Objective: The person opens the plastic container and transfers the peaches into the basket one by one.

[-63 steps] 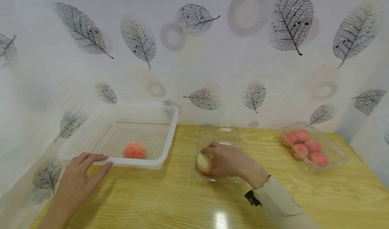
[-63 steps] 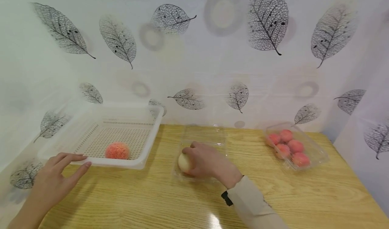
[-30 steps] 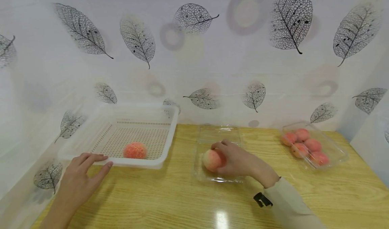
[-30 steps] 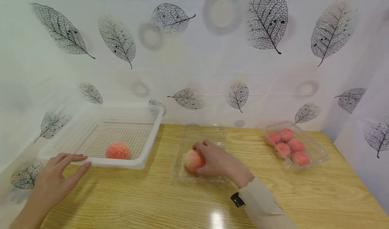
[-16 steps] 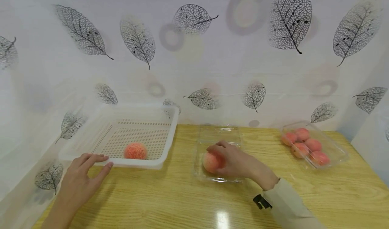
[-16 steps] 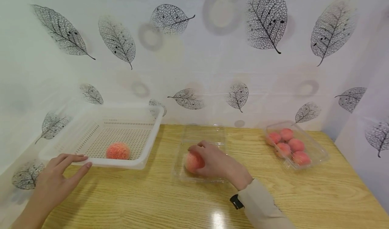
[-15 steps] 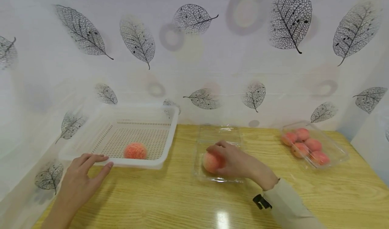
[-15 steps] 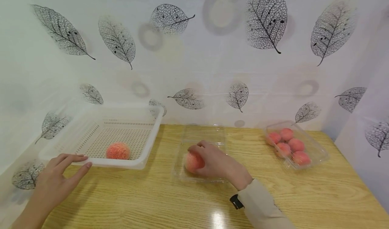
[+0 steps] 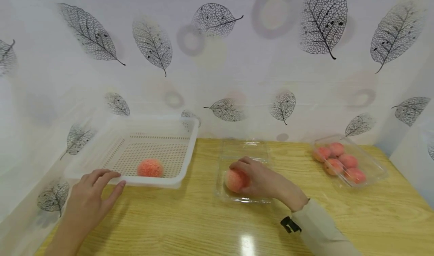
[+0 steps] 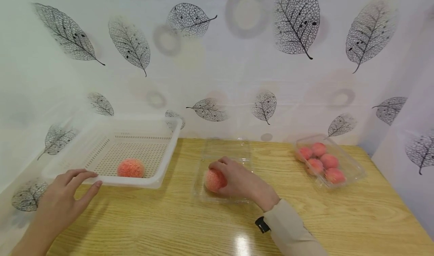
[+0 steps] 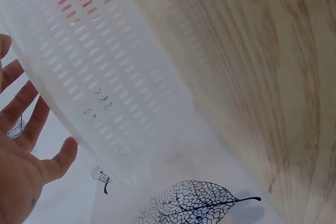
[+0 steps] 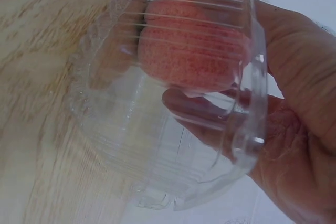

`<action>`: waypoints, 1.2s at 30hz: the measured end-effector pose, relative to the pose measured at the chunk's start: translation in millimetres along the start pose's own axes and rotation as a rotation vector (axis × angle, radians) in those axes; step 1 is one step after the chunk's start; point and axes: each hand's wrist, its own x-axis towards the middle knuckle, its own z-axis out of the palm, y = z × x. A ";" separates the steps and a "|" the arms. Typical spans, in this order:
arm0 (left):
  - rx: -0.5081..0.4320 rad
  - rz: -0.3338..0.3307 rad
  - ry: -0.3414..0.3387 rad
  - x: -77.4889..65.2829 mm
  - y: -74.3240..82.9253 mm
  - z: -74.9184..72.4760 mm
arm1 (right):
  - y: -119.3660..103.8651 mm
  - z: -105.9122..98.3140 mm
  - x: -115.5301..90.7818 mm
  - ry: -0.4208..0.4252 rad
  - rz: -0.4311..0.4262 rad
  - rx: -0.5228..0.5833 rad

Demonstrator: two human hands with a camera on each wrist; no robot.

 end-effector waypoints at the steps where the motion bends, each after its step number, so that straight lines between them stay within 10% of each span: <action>1: 0.009 0.008 0.002 0.3 -0.3 0.1 | 0.2 0.3 0.2 -0.003 0.001 -0.001; 36: -0.012 -0.072 -0.013 -1.8 -0.7 0.4 | 2.4 -19.7 -2.7 0.045 -0.033 0.008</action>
